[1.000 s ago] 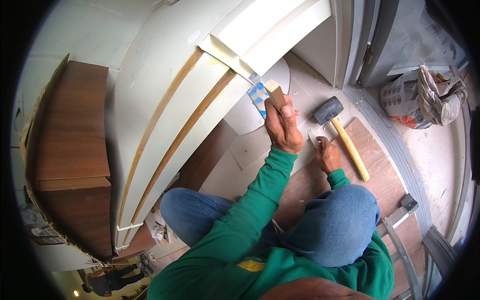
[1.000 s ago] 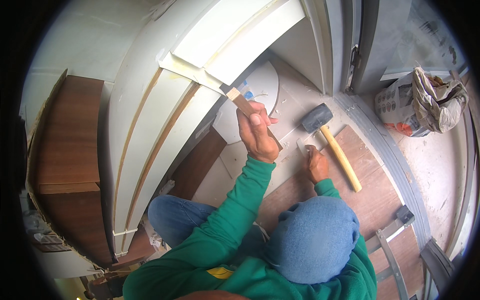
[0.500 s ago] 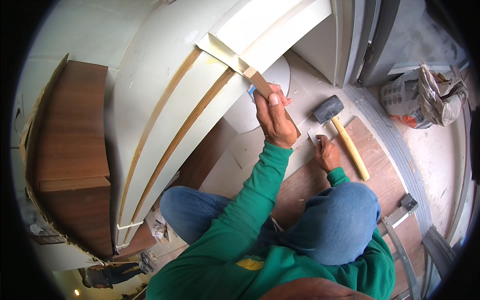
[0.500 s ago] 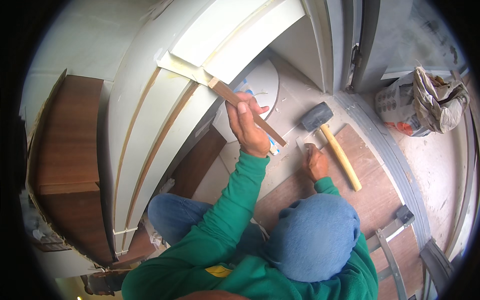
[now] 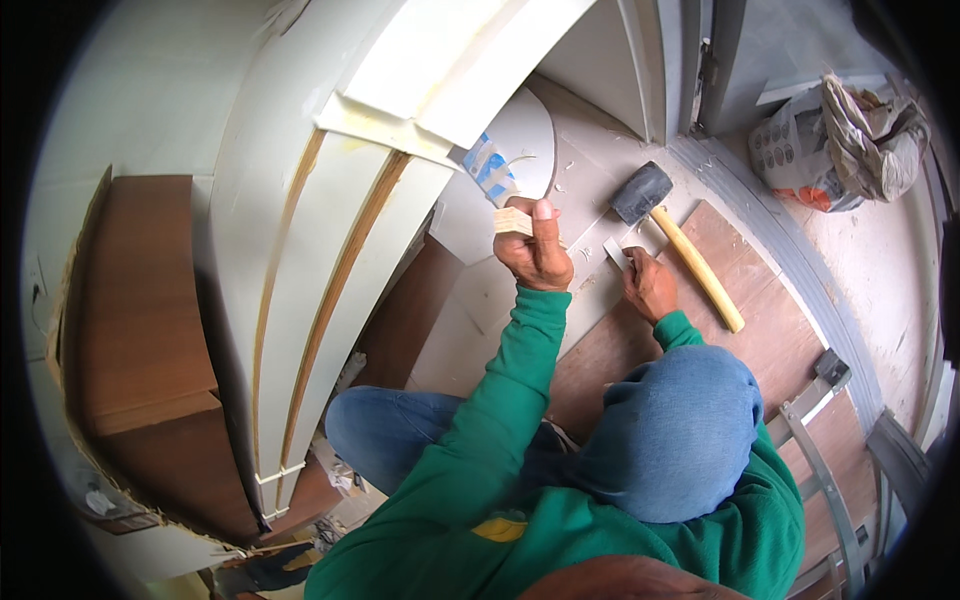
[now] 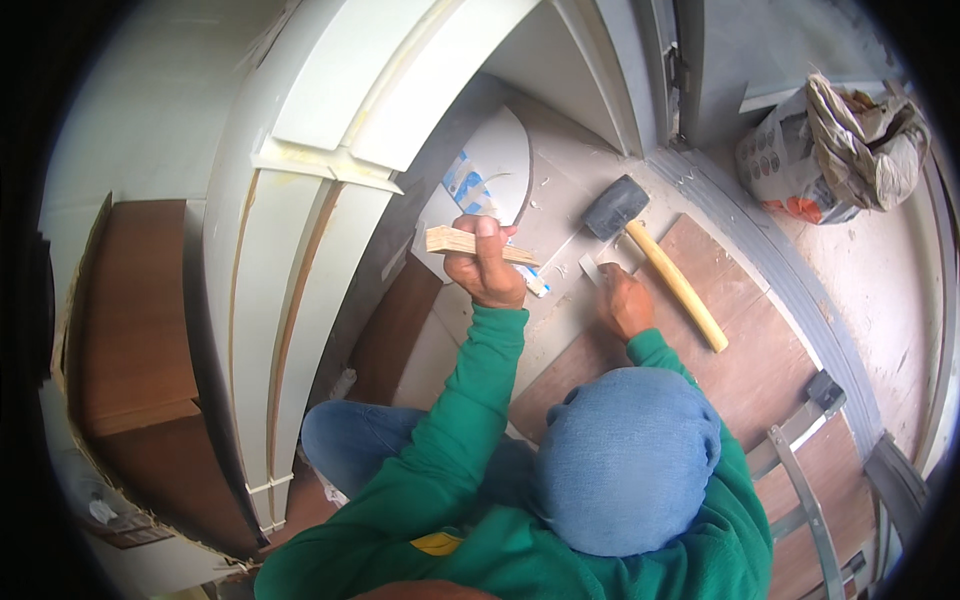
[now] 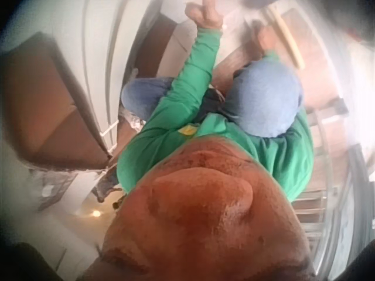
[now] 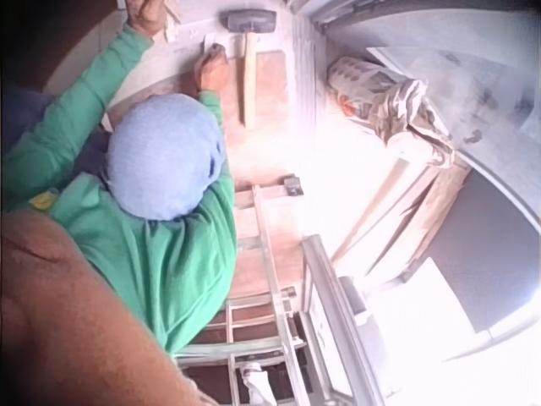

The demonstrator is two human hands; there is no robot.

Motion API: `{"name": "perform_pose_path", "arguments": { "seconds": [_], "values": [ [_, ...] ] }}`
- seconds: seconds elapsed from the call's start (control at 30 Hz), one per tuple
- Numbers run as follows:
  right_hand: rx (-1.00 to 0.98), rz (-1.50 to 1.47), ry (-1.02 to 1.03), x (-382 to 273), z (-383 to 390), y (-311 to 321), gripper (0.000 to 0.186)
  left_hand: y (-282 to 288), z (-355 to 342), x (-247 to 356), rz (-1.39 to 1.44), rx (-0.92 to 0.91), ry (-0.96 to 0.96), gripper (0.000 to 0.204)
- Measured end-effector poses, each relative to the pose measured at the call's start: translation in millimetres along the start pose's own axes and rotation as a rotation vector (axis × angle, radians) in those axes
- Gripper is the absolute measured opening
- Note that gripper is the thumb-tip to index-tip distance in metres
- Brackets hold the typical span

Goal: The person installs a curved wooden stair nosing onto a white stair tread. They position the nosing, tap it into place with a rubber mallet, and adjust it to fit the stair edge.

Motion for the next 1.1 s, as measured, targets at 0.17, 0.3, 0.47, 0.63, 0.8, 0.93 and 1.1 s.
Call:
{"name": "perform_pose_path", "arguments": {
  "seconds": [0.17,0.3,0.47,0.63,0.8,0.93,1.1],
  "values": [
    [0.013,-0.013,-0.019,1.6,-0.1,0.6,0.03,-9.1,2.6,0.1,-0.054,-0.03,0.035,0.032],
    [-0.001,-0.026,0.008,3.9,-0.5,-1.5,0.028,-6.0,3.2,-2.9,-0.106,-0.026,0.07,0.029],
    [0.143,0.217,0.11,-30.4,-0.3,26.9,0.026,6.6,5.9,-16.8,-0.074,0.034,0.184,0.03],
    [0.333,-0.251,0.199,-111.3,-26.5,130.1,0.034,8.2,19.0,-46.7,-0.314,0.064,0.369,0.037],
    [0.246,-0.597,0.606,-235.1,-55.3,173.3,0.054,48.3,43.6,-84.4,-0.662,-0.021,0.527,0.041],
    [0.065,-0.723,0.591,-262.4,-70.6,157.9,0.062,54.7,54.7,-95.1,-0.644,-0.036,0.552,0.041],
    [-0.186,-1.073,0.461,-269.2,-73.1,129.7,0.065,56.2,66.5,-103.1,-0.62,-0.055,0.568,0.041]
  ]
}}
Point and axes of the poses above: each hand's wrist, its own z-axis away from the middle knuckle, its own y-axis out of the back of the hand, x = y × z, the point moved 7 cm from there along -z, towards the middle knuckle, and after that the axes turned 13 degrees about z, right-handed, at the moved point
